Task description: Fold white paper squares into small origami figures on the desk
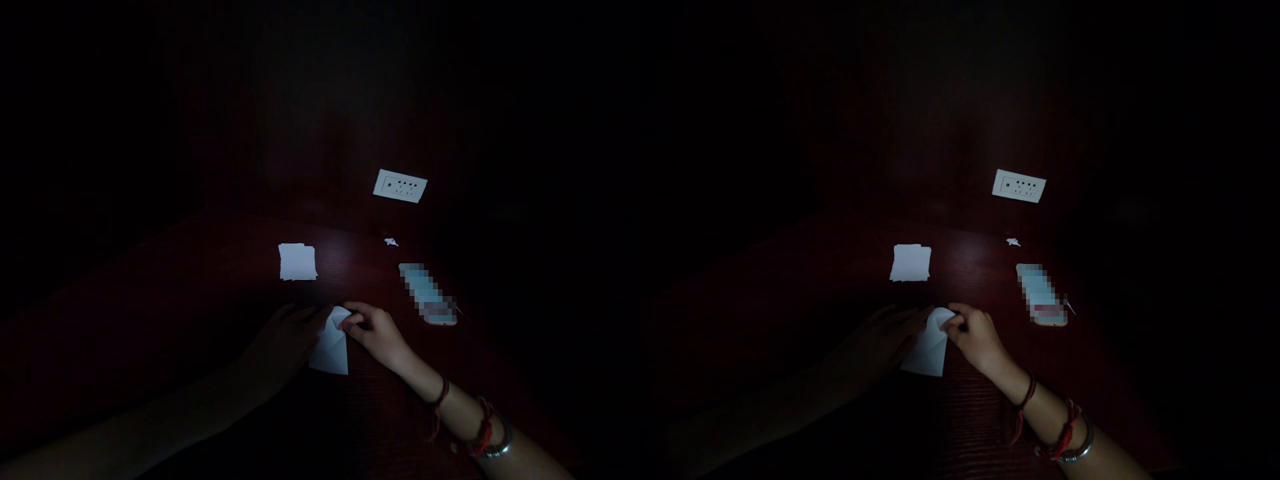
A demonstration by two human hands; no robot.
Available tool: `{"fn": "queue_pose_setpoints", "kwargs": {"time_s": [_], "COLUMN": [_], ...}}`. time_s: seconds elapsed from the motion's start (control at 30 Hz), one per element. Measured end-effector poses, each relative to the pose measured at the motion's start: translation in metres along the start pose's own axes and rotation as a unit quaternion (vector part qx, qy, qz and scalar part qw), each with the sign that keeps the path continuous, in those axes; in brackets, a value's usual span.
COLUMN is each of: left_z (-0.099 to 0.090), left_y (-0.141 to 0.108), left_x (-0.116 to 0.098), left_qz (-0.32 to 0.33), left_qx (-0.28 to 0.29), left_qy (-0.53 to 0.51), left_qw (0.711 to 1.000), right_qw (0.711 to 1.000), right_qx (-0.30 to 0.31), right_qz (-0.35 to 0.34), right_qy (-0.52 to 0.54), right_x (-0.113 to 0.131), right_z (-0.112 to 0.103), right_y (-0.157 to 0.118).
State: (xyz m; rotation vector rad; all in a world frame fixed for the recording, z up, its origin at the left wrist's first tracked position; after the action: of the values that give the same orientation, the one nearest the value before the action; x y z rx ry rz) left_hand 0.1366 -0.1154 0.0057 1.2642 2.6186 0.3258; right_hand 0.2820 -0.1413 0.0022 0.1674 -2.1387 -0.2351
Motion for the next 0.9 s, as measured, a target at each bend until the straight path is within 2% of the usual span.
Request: {"fn": "queue_pose_setpoints", "kwargs": {"time_s": [0.27, 0.4, 0.5, 0.73, 0.9], "left_z": [-0.001, -0.002, -0.002, -0.004, -0.006], "left_y": [0.0, 0.0, -0.002, -0.005, -0.003], "left_x": [0.0, 0.0, 0.002, 0.003, 0.002], "left_qz": [0.017, 0.004, -0.001, 0.0, -0.019], "left_qx": [-0.016, -0.004, -0.015, -0.063, -0.044], "left_qy": [-0.016, -0.023, -0.031, -0.064, -0.083], "left_qw": [1.0, 1.0, 0.999, 0.996, 0.995], "right_qw": [0.999, 0.999, 1.0, 0.999, 0.998], "right_qx": [0.01, -0.001, 0.002, 0.032, 0.022], "right_qz": [0.019, 0.008, 0.005, -0.012, -0.038], "right_qy": [0.03, 0.033, 0.03, -0.023, -0.049], "right_x": [-0.004, -0.003, -0.001, 0.008, 0.015], "right_z": [0.002, 0.002, 0.002, 0.004, 0.004], "right_y": [0.002, 0.003, 0.002, -0.002, -0.002]}}
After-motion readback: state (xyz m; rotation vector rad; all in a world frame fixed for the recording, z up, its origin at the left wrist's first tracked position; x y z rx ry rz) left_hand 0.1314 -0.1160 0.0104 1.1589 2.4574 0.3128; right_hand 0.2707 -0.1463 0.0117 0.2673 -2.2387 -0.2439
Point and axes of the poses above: each hand's wrist, its own y-axis towards the middle knuckle, its own z-axis out of the palm, x = y × z, the point moved 5 cm from there along y, towards the middle knuckle, and after that the axes turned 7 degrees about -z, right-handed, at the moved point
